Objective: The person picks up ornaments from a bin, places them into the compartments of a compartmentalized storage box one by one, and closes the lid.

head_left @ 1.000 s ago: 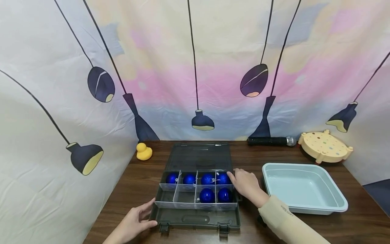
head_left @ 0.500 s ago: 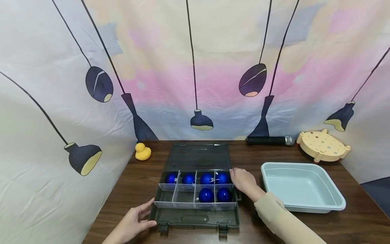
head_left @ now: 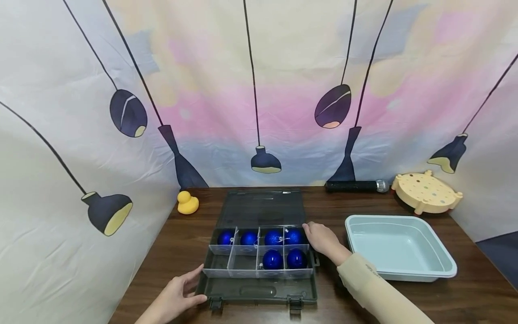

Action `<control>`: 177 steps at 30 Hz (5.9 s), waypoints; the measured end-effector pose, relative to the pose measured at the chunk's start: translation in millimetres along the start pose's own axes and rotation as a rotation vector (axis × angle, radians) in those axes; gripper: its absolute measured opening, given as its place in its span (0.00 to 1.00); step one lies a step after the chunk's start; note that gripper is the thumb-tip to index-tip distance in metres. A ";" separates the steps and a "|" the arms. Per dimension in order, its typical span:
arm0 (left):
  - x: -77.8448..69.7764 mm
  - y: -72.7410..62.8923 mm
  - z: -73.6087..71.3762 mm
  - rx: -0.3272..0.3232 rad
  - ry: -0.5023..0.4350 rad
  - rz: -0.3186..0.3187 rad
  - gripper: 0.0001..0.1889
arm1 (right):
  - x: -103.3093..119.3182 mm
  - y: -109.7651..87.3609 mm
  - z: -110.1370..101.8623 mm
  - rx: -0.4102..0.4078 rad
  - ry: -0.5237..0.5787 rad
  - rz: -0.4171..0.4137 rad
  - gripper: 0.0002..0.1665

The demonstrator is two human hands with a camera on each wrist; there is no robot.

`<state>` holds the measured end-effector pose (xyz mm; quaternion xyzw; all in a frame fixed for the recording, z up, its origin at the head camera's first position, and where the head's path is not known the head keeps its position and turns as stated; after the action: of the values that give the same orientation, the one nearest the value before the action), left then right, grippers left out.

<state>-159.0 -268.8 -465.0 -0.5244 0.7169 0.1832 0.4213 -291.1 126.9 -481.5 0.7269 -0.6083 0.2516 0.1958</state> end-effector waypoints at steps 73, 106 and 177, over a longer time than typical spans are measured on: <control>5.6 140.3 -50.8 -0.272 -0.034 -0.191 0.20 | 0.7 6.1 4.8 -0.100 0.299 0.026 0.21; -7.6 121.9 -56.5 -0.221 -0.345 -0.232 0.52 | 16.5 -20.3 -14.5 -0.144 0.348 -0.026 0.47; 4.6 6.3 -3.4 -0.213 0.095 -0.057 0.31 | 6.9 -134.2 -2.5 0.132 0.239 -0.141 0.40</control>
<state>-166.5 -271.5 -467.8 -0.5944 0.6975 0.2211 0.3337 -158.5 147.5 -472.5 0.7438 -0.5104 0.3615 0.2357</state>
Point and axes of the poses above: each hand's wrist, its own y-axis towards the middle knuckle, its own z-axis out of the palm, x = y × z, the point moved 3 cm from there along y, towards the middle knuckle, and after that the axes turned 9 degrees about y, right-handed, at the moved point
